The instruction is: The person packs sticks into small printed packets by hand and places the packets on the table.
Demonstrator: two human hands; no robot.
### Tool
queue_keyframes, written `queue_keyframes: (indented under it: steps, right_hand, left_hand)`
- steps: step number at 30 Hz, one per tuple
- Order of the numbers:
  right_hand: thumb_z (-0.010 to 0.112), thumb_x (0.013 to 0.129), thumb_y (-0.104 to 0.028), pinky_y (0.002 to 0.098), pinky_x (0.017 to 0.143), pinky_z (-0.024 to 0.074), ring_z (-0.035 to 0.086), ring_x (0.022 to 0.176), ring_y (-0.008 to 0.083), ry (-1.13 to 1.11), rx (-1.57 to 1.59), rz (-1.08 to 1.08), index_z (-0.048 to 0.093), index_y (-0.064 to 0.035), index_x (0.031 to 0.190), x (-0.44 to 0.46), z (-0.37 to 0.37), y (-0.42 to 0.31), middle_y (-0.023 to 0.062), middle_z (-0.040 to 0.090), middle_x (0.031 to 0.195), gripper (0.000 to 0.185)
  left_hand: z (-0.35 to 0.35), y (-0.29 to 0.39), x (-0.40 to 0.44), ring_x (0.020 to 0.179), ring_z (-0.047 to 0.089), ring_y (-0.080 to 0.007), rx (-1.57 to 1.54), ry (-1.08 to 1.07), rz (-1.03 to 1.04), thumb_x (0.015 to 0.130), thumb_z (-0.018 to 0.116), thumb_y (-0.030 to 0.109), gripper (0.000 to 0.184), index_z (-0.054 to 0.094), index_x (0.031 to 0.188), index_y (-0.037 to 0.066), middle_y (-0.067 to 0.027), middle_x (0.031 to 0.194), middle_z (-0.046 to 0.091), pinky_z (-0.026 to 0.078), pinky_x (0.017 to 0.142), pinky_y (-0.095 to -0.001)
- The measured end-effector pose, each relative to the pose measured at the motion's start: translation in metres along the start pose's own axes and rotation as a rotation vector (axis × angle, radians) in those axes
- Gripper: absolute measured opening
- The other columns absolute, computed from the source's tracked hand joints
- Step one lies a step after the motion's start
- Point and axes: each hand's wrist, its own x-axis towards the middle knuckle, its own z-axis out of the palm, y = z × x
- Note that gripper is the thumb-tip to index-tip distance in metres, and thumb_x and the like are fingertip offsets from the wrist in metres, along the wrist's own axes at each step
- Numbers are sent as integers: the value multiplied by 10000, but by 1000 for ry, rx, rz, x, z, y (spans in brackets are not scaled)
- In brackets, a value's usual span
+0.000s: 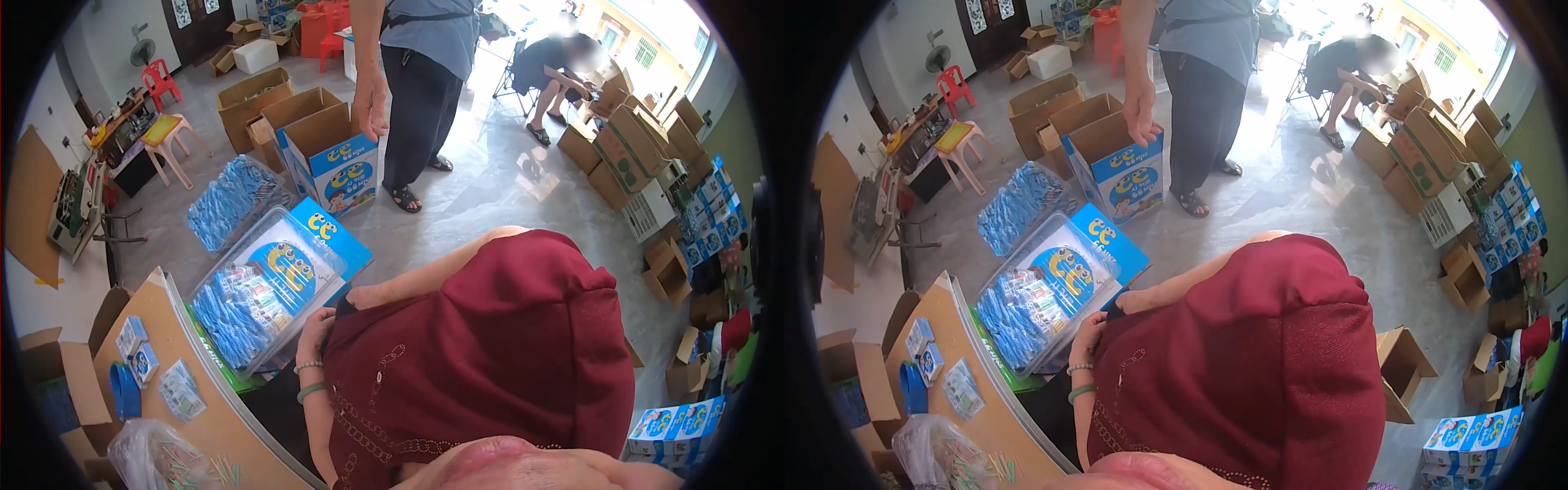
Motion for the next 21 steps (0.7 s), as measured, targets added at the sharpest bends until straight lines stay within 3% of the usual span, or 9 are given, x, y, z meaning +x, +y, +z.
queue_keyframes:
  steps: [4,9,16,21]
  right_hand:
    - [549,813,-331,399,880,447,585,1040,281,39,-66,-5,638,-63,1052,21,2,-9,154,612,1139,371]
    - [551,812,-329,399,887,442,575,1055,281,98,-121,-4,630,-63,1067,12,-3,5,157,604,1150,377]
    - [555,809,-325,399,896,435,561,1075,282,155,-196,-1,619,-63,1088,26,17,-2,160,592,1165,388]
    - [557,808,-322,399,902,430,550,1090,282,208,-230,-7,611,-64,1103,32,16,2,162,584,1176,396]
  left_hand:
    - [8,1,-2,677,542,-67,140,108,62,784,623,79,148,642,919,22,21,798,619,441,627,-209]
    - [9,8,-7,641,516,-47,149,96,52,782,618,81,140,645,906,23,33,767,605,415,585,-191]
    - [-8,-10,-1,602,487,-35,-32,167,30,772,602,62,181,630,946,21,32,746,591,380,546,-179]
    - [8,12,-22,615,517,-52,30,213,49,774,598,52,206,619,974,12,10,778,609,407,556,-187]
